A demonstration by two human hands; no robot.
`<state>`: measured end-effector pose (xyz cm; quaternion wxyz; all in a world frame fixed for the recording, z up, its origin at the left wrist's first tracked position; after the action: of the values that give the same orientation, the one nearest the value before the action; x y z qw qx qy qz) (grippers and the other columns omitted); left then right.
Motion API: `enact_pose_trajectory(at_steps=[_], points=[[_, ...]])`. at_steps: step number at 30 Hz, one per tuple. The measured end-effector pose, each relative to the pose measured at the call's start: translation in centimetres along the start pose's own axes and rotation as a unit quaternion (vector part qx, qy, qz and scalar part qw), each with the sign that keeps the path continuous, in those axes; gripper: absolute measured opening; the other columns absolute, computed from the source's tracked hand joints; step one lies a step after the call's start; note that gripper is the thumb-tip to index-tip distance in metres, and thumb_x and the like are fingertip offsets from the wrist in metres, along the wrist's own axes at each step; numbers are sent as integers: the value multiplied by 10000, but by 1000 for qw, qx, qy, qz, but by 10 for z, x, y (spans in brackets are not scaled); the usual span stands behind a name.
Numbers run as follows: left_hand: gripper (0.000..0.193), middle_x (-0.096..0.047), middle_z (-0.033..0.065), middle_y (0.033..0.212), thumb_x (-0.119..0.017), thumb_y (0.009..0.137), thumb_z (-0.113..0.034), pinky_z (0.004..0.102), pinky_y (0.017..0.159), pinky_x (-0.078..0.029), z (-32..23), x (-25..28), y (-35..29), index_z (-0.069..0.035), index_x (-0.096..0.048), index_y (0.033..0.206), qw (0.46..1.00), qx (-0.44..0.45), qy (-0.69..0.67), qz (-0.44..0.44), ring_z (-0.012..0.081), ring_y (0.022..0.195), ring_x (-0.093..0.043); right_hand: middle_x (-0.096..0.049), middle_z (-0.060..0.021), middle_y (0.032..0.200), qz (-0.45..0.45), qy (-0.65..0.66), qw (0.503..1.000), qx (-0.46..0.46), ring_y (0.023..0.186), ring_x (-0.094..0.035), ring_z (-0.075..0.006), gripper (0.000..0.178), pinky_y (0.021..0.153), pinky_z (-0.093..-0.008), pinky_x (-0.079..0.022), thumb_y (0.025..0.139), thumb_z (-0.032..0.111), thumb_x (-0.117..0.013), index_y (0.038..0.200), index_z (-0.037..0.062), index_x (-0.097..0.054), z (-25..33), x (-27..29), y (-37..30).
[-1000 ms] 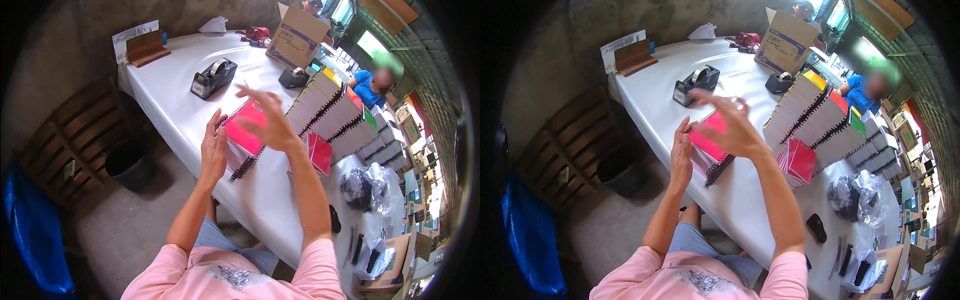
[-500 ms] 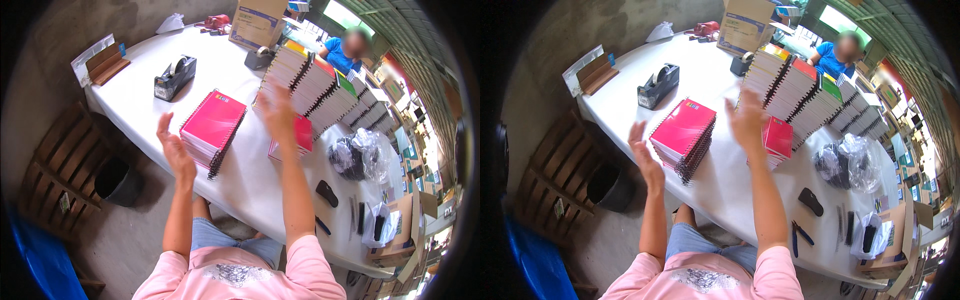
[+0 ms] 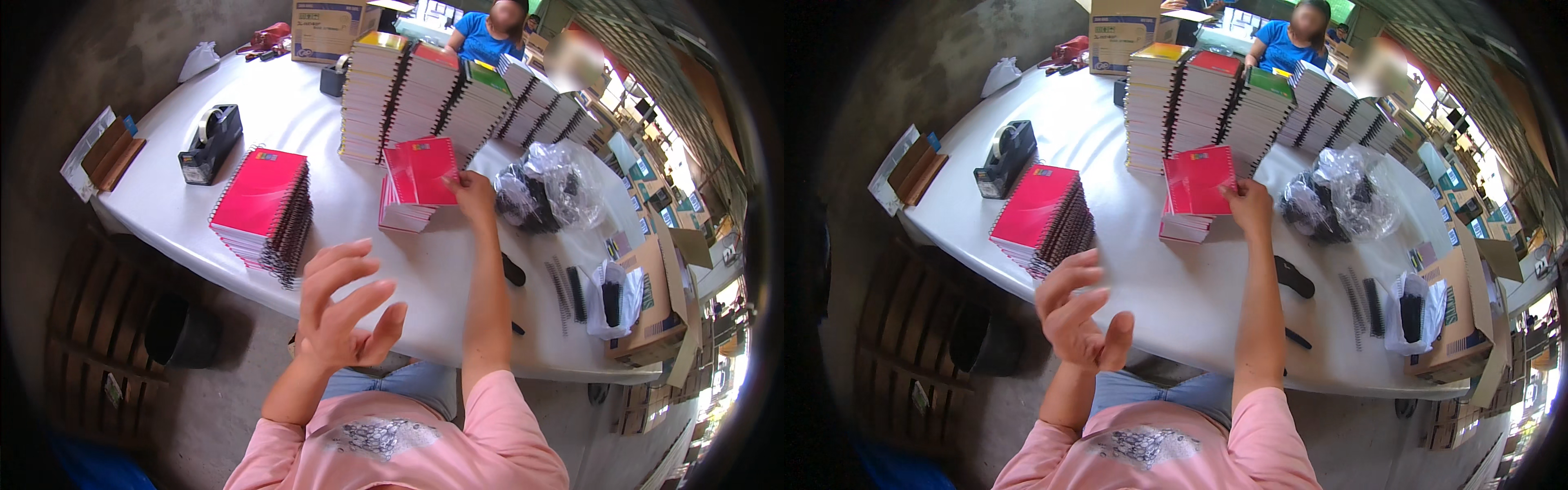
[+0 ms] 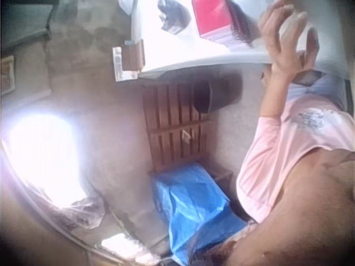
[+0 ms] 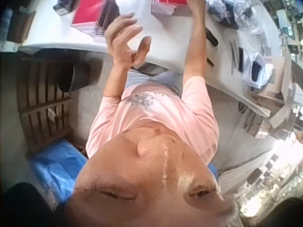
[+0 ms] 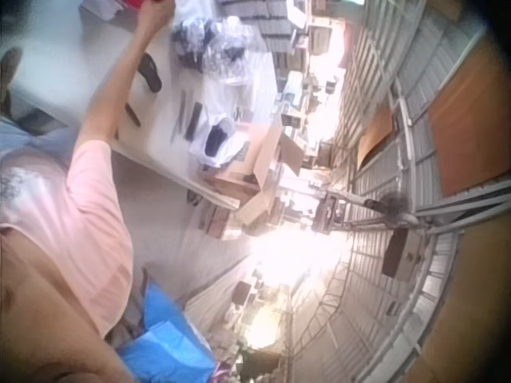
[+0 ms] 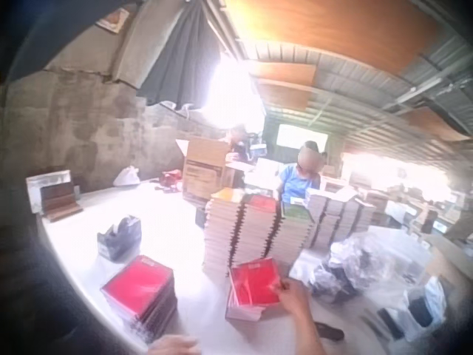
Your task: The person assembles notebooks by threading plastic spirals through the holes of notebook covers and pages, then trims the excess spiral using a pair of pliers.
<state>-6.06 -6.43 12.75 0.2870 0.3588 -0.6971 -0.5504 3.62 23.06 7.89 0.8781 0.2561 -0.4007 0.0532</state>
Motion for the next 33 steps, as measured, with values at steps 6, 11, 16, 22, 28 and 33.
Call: enact_pose_trajectory(at_steps=[6,11,16,22,28,33], points=[[339,-557,188,1021,-673,720,-41,371,820,-451,19,-41,-8,-1,-564,1038,985,137,46,95,308,958,-562,-660,-179,854,82,102,991,-11,804,-641,-312,382,721,-374,-492,695,315,-738,907,10,-649,0,-7,9],[396,-532,184,1108,-651,750,-45,380,849,-439,35,-65,-21,-6,-528,1124,974,170,79,126,327,1039,-526,-653,-184,851,45,128,991,-15,853,-634,-336,334,720,-409,-489,737,211,-704,971,19,-563,18,18,-2],[563,-500,141,1225,-643,777,-205,463,1035,-251,8,-80,-26,-27,-447,1274,957,68,184,215,342,1224,-416,-638,-197,811,121,108,978,129,817,-622,-388,257,703,-458,-493,775,74,-583,1017,31,-508,37,68,-92],[717,-492,111,1174,-630,698,-520,592,1001,-162,15,-101,-109,-151,-473,1292,876,190,186,403,303,1251,-342,-600,-175,1059,268,26,945,185,985,-571,-378,484,802,-453,-480,746,113,-632,1203,69,-478,-26,59,-166],[524,-472,107,952,-732,567,-496,504,862,-291,23,-110,-113,-97,-550,853,918,139,221,298,305,1000,-439,-542,-140,1229,68,-80,972,-211,1141,-511,-281,453,906,-378,-439,769,200,-669,1191,90,-545,-141,155,-132],[442,-478,88,916,-739,507,-403,499,857,-290,19,-114,-114,-108,-534,763,933,149,217,245,292,973,-448,-645,-154,984,-102,-311,940,-98,856,-616,-356,311,789,-423,-473,774,230,-667,1044,85,-616,-254,152,-147]])
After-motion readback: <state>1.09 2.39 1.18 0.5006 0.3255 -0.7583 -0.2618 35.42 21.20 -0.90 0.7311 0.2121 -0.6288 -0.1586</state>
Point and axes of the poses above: each hand's wrist, its own y-axis towards the middle knuckle, its own x-axis out of the back of the hand, z = x × y, the point moved 1 cm from there along y, towards the middle knuckle
